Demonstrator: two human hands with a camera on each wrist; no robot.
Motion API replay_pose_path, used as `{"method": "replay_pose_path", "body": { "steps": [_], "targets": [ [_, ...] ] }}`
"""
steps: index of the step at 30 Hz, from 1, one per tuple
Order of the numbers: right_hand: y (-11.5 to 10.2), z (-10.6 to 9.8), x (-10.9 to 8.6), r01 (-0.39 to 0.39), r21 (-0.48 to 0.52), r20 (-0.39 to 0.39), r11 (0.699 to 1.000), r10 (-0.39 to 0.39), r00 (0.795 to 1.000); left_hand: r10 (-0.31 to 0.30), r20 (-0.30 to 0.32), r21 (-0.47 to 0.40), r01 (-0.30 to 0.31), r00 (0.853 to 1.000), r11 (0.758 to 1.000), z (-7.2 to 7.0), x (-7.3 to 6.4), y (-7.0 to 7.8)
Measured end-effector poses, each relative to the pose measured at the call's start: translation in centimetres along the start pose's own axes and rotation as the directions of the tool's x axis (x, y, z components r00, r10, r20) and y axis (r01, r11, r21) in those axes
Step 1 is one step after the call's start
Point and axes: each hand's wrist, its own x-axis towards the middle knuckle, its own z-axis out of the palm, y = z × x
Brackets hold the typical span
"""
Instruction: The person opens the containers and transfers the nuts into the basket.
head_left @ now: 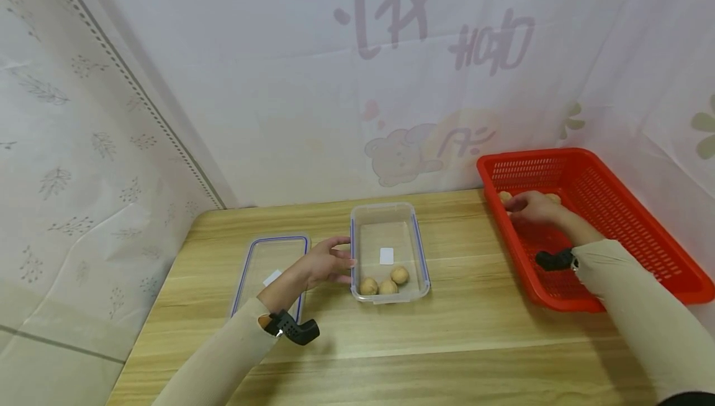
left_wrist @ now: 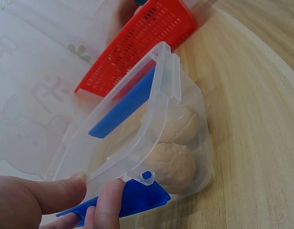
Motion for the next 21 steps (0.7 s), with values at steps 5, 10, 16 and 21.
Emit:
{"method": "replay_pose_path", "body": {
  "steps": [5, 10, 16, 21],
  "targets": [
    [-0.2, -0.4, -0.4, 0.099, -0.129, -0.017, 0.987, -0.102, 0.995, 0.004, -0.005, -0.003, -0.004, 1.000, 1.000, 0.0, -0.1, 0.0],
    [-0.9, -1.4, -1.3, 0.116, -0.203, -0.046, 0.972, -0.128, 0.991, 0.002, -0.012, 0.006, -0.002, 1.000, 1.000, 0.0, -0.1, 0.0],
    [-1.6, -2.1, -2.4, 0.149, -0.266, -0.066, 0.952, -0.172, 0.983, -0.006, -0.017, 0.005, 0.006, 1.000, 1.000, 0.0, -0.2, 0.0],
    [-2.4, -1.8, -3.2, 0.163, -0.296, -0.055, 0.941, -0.187, 0.981, -0.006, -0.015, 0.008, 0.006, 1.000, 1.000, -0.1, -0.1, 0.1]
  ]
}}
